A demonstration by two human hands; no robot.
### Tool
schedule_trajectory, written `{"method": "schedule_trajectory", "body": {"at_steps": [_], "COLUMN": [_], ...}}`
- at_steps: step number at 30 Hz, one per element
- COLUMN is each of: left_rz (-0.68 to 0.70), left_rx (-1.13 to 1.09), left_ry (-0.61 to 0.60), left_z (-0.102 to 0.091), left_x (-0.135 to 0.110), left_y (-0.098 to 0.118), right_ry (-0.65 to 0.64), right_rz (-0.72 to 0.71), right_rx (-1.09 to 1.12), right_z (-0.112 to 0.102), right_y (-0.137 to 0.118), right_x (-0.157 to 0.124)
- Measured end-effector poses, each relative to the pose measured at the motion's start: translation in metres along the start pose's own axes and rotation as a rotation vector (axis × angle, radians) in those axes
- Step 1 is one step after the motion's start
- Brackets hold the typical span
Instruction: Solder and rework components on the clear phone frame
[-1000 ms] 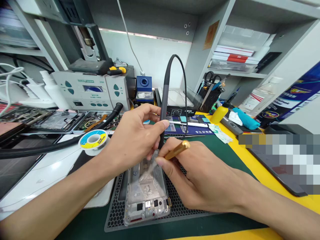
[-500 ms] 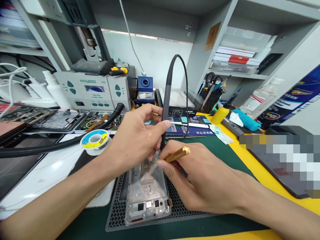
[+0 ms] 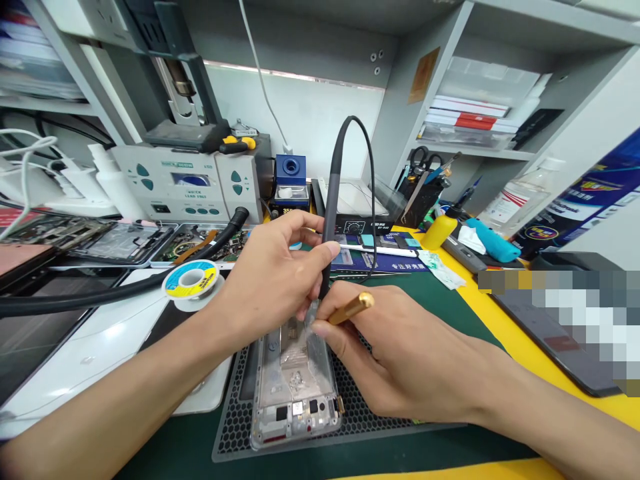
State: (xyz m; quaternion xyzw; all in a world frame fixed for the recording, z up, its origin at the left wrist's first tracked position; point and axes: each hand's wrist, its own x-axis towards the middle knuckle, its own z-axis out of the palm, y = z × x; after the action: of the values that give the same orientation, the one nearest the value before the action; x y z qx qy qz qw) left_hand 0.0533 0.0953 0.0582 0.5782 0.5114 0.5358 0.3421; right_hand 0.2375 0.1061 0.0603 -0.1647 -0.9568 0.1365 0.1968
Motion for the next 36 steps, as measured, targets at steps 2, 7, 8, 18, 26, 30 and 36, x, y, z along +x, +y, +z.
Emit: {"method": "schedule_trajectory", "body": {"at_steps": [2, 7, 8, 18, 26, 30, 36], "left_rz": [0.010, 0.016, 0.015, 0.032, 0.022, 0.025, 0.028], "left_rx": [0.002, 0.015, 0.017, 0.022, 0.023, 0.030, 0.035], "left_ry": [0.008, 0.012, 0.011, 0.016, 0.031, 0.033, 0.030], "left_z": [-0.0001, -0.0002, -0.0001, -0.0013, -0.0010, -0.0008, -0.0011], "left_x": [0.0007, 0.0018, 0.0018, -0.0001, 0.0005, 0.0011, 0.0019], "left_y": [-0.0004, -0.0012, -0.0011, -0.0002, 0.0006, -0.0012, -0.0040], "right_ry": [-0.033, 0.006, 0.013, -0.060, -0.045, -0.029, 0.042], "right_rz": [0.017, 0.046, 0.053, 0.104, 0.053, 0.073, 0.064], "right_rx": [0.009, 0.022, 0.015, 0.030, 0.046, 0.051, 0.034], "right_z": [-0.0012, -0.0008, -0.0003, 0.0009, -0.0015, -0.0017, -0.0026], "right_y": [0.0001, 0.0013, 0.0018, 0.0021, 0.0015, 0.0029, 0.0034], "right_x": [-0.0003, 0.0017, 0.0020, 0.0002, 0.0031, 0.0037, 0.0006]}}
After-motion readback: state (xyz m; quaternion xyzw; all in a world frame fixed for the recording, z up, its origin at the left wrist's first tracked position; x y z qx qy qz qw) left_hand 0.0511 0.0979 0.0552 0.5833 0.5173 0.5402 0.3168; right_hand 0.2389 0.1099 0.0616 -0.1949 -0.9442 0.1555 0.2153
